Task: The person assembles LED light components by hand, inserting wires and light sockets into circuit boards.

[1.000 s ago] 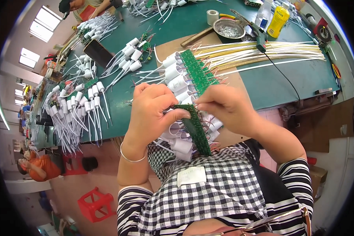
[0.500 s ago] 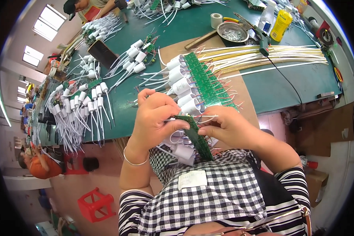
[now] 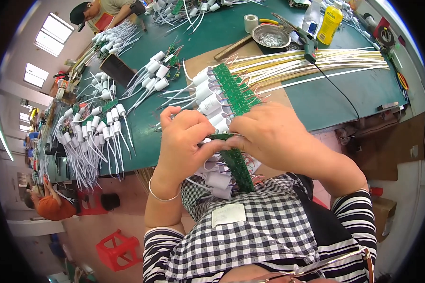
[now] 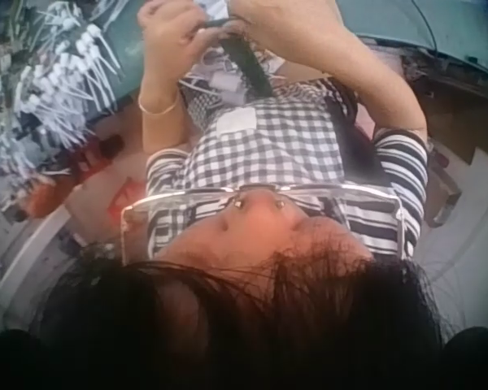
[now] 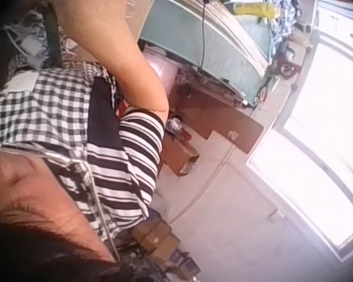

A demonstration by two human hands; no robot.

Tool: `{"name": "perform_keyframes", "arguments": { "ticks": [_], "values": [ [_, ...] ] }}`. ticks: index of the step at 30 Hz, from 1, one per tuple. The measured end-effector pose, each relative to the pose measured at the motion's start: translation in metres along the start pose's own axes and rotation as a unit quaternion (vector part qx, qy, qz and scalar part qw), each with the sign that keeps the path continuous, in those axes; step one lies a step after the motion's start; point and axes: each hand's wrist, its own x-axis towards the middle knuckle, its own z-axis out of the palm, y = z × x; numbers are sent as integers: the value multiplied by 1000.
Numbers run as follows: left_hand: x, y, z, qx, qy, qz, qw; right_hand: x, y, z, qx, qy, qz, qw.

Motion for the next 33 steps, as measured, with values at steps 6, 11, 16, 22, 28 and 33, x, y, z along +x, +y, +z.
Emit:
{"name": "perform_keyframes", "arguments": {
  "ticks": [6,11,16,22,28,33],
  "values": [
    [-5,-3,0,-13,12,7,1000,-16,17,-8,178,-64,80,979],
    [-10,-19,3,-57,2,-4,998,-38,10,17,343,-1,117,932],
    [-2,-7,-1,-56,-13,-11,998,-39,4,49,261,-10,72,963],
    [1,1,10,24,-4,21,999,-41,7,43,266,-10,85,960],
    [-10,-9,11,-2,-1,-21,1000,-67,30,14,566,60,264,779],
    [-2,-4,15,-31,4,13,999,-61,-3,38,384,-66,236,890]
  ]
}}
